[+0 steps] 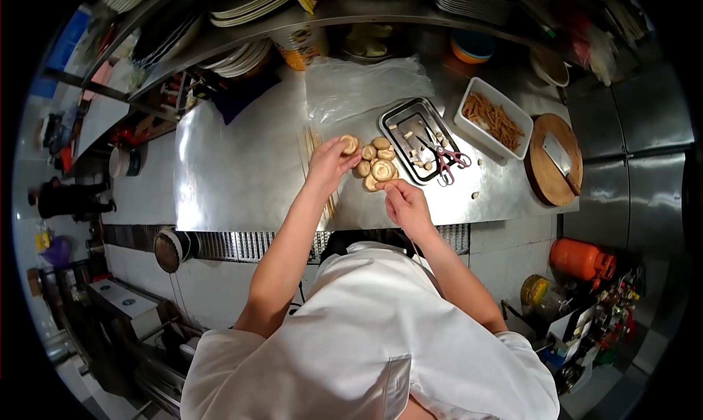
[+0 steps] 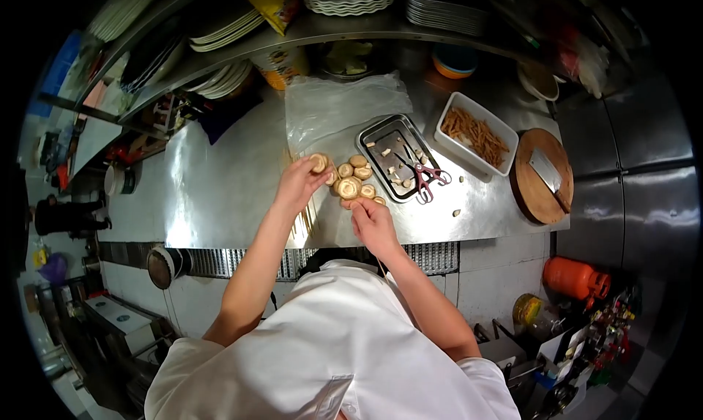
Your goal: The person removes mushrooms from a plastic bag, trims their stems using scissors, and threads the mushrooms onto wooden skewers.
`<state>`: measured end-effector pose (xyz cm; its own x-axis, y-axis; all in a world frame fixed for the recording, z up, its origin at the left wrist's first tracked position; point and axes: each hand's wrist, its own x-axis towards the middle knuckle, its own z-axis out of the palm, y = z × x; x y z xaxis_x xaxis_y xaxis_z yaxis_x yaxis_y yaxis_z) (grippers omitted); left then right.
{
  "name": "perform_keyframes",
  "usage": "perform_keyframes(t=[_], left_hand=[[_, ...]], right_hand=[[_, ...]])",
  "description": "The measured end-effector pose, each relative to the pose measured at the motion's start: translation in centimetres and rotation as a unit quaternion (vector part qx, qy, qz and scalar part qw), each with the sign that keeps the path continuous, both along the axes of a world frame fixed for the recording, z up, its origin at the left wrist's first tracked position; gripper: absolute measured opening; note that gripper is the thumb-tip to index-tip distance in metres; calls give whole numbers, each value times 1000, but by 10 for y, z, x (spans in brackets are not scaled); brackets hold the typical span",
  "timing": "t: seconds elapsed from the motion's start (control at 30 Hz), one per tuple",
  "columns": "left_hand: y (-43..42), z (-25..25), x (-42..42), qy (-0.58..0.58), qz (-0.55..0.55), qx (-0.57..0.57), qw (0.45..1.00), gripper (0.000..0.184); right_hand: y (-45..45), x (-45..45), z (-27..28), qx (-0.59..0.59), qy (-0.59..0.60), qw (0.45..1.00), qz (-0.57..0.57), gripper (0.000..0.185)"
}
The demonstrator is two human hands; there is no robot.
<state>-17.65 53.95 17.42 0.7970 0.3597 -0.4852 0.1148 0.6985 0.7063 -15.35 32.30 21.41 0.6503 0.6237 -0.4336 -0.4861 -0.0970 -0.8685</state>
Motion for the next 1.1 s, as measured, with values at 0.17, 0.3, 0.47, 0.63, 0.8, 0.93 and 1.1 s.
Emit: perform_keyframes(t=[0.17,0.3,0.47,0.63,0.8,0.93,1.1], left_hand=[[6,31,15,-13,49,-20,998,22],[8,49,19,-40,77,-56,995,21],[1,69,22,-57,92,-73,991,22],[-1,77,27,-84,116,-80,986,22],[-4,78,29,-83,108,-59,989,22],[-6,80,32,-84,113,-47,989,21],[-10,82,33,-83,119,-41,989,21]], right_hand=[[0,-4,23,8,-12,1000,28,25],[0,-10,32,0,-28,999,37,25],[2,-10,32,22,-27,999,35,25],[5,-7,35,28,-23,999,27,26],[5,-6,40,29,-26,999,24,25],[6,-6,41,30,-36,999,17,24],[7,-7,36,36,-43,998,10,26]])
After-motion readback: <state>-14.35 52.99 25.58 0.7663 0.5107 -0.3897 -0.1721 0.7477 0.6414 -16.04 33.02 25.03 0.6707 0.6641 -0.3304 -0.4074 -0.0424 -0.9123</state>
